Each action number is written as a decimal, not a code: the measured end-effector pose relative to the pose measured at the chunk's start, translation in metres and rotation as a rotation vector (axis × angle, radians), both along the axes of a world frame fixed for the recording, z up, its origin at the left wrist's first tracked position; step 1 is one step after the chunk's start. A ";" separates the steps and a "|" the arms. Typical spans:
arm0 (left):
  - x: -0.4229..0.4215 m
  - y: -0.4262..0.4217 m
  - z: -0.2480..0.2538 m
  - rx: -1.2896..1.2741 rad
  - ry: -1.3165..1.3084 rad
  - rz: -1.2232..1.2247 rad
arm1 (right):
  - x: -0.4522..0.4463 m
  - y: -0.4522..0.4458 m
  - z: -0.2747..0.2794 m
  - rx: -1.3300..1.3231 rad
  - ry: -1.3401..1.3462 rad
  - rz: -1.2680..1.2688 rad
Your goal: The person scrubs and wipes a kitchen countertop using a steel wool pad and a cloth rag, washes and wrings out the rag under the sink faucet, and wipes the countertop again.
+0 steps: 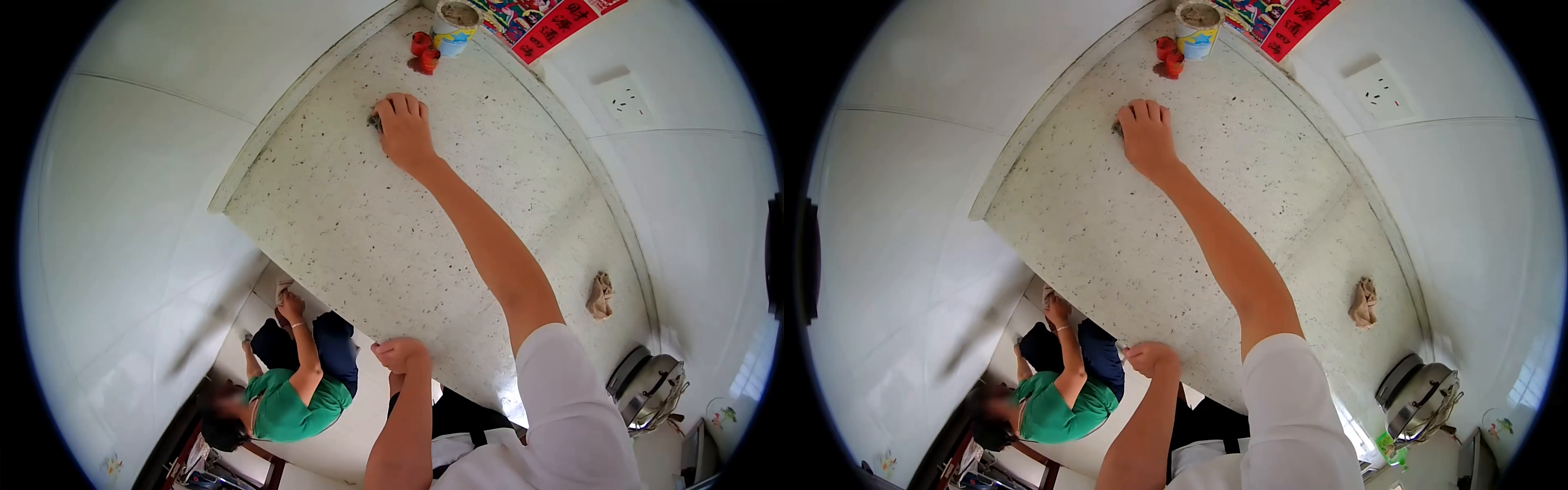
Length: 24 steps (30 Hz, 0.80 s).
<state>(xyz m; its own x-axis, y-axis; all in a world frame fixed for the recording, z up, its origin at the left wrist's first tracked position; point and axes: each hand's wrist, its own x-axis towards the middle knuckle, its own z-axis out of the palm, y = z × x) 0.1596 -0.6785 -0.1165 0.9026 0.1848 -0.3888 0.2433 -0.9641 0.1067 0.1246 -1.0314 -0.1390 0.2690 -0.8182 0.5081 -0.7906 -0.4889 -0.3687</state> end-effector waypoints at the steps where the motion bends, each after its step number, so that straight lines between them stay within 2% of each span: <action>1: 0.002 -0.002 0.000 0.000 0.023 0.042 | -0.003 -0.004 0.002 0.000 -0.002 -0.042; 5: -0.002 0.002 -0.003 -0.019 0.027 0.037 | 0.023 -0.053 -0.008 -0.038 -0.016 -0.101; 7: -0.002 0.010 -0.018 -0.024 -0.156 -0.064 | 0.035 -0.057 -0.007 0.016 0.063 -0.115; 8: -0.001 0.010 -0.021 -0.028 -0.156 -0.070 | 0.028 -0.049 -0.005 0.013 0.063 -0.122; 10: -0.003 0.011 -0.021 -0.025 -0.184 -0.067 | -0.003 -0.018 -0.002 -0.005 0.027 0.094; 12: -0.004 0.014 -0.024 -0.031 -0.183 -0.063 | -0.045 -0.008 -0.004 0.127 0.090 -0.006; 14: -0.002 0.012 -0.024 -0.042 -0.191 -0.053 | -0.082 -0.018 -0.001 0.140 0.126 -0.255; 18: -0.005 0.007 -0.010 -0.038 -0.169 -0.032 | -0.063 -0.038 -0.006 0.132 0.127 -0.443; 19: -0.005 0.002 -0.008 -0.040 -0.156 -0.032 | -0.047 -0.039 -0.005 0.169 0.136 -0.372; 21: -0.003 0.010 -0.018 -0.025 -0.146 -0.035 | -0.022 -0.015 -0.005 0.082 0.087 -0.130; 22: -0.001 0.015 -0.022 -0.019 -0.132 -0.036 | -0.025 0.003 0.001 0.089 0.081 -0.138; 24: 0.002 0.011 -0.020 -0.029 -0.138 -0.065 | -0.049 0.016 0.004 0.129 0.035 0.071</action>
<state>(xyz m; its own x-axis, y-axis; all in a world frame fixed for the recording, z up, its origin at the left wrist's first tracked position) 0.1614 -0.6672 -0.1363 0.9574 0.1144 -0.2650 0.1614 -0.9733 0.1629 0.0755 -1.0156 -0.1348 0.3443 -0.8544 0.3893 -0.7690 -0.4945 -0.4052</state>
